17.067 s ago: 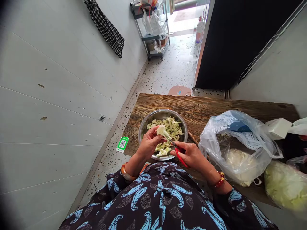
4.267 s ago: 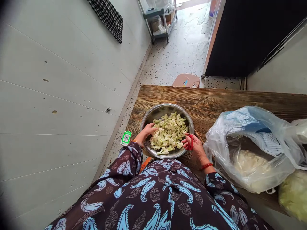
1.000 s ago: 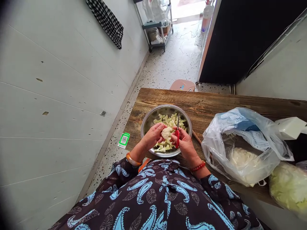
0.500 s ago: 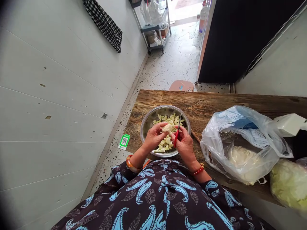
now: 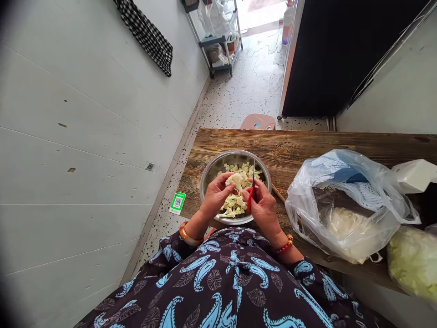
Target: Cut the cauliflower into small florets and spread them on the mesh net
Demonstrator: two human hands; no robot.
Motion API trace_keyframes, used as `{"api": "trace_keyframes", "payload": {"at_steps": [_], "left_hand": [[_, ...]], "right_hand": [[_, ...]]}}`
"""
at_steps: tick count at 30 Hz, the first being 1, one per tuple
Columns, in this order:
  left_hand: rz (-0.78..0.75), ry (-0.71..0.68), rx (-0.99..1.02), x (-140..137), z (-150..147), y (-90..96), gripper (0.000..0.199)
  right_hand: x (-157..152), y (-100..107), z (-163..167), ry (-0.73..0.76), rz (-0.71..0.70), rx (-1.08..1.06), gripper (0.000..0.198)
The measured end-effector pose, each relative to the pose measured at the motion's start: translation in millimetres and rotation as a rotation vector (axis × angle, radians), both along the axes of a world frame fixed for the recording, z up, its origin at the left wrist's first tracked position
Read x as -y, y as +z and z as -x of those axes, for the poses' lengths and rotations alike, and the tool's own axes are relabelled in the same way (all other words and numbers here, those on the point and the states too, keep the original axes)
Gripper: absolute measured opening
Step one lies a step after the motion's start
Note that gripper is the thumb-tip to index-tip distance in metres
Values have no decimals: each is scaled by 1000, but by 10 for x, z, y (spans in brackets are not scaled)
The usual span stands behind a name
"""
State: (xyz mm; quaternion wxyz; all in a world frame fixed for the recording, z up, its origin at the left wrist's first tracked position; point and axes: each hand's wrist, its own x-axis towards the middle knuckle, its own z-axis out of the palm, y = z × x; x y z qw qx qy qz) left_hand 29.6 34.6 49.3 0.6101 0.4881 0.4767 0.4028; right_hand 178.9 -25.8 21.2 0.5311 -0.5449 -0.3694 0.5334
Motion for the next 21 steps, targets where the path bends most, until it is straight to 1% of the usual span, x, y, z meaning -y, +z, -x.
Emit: {"api": "trace_keyframes", "payload": {"at_steps": [2,5,8,10,12,16,21], "left_hand": [[46,29,87,-29,22,40,37],[75,78,150,-53,46,91,40],[108,99,184,-60,41,124,43],[127,104,207,-63,24,142,44],[142,103,222,-65,6,158,44],[168,111,222,-62,-5,178,46],[180,102,217,-50,13,170,47]], "right_hand": [[49,26,-48,47,19,-37,48],[164,24,-108,139,50,-9,50],[286,-16,-124,222,72,34,52],[343,-37,-120,245,71,97,51],[367,-39,-119,231,51,190,48],[347,4,-149,196,-43,360,45],[331,72,-218,238,-137,553,43]]}}
